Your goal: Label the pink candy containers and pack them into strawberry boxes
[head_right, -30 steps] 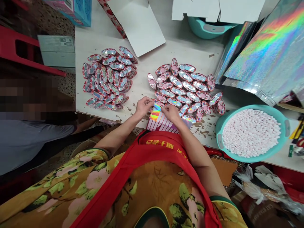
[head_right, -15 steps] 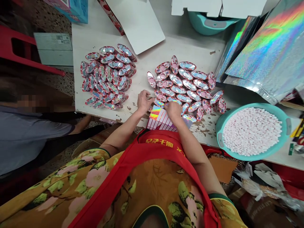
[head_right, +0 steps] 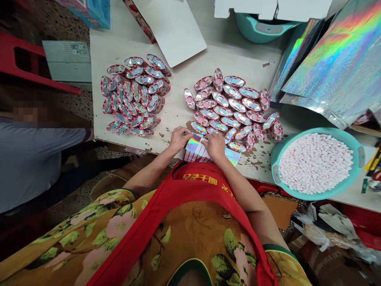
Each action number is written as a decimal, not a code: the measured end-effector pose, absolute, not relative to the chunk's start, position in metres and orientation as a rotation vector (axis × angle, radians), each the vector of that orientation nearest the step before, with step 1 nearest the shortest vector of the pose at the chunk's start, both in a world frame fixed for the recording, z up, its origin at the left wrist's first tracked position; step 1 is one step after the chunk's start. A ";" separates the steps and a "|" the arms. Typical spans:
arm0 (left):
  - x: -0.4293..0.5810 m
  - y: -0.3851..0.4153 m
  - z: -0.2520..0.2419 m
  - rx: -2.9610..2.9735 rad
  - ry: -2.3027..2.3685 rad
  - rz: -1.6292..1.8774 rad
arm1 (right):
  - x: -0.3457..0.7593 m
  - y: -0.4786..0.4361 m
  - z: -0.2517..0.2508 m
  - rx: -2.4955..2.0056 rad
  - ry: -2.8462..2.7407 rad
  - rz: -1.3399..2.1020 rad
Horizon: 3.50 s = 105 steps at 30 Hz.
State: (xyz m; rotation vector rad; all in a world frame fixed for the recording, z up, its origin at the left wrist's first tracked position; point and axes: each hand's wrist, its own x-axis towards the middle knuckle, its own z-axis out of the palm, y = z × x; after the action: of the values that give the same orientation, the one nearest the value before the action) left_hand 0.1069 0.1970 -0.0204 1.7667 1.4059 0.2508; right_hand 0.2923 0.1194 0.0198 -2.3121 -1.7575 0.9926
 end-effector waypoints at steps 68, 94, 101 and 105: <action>0.157 0.273 -0.031 1.941 1.533 0.383 | 0.314 0.195 0.028 -2.745 -1.352 0.961; 0.184 0.164 0.000 2.450 0.789 0.076 | 0.366 0.054 0.040 -2.563 -1.658 0.890; 0.199 0.144 0.001 2.524 0.459 0.083 | 0.366 0.056 0.040 -2.553 -1.632 0.968; 0.189 0.136 -0.003 2.552 0.350 0.102 | 0.364 0.057 0.039 -2.589 -1.582 0.996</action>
State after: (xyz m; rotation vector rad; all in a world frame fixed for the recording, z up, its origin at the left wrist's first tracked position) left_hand 0.1890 0.1360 -0.0031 2.5515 0.3504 0.1019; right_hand 0.3644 0.0573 0.0389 -2.5892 -1.5825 0.9956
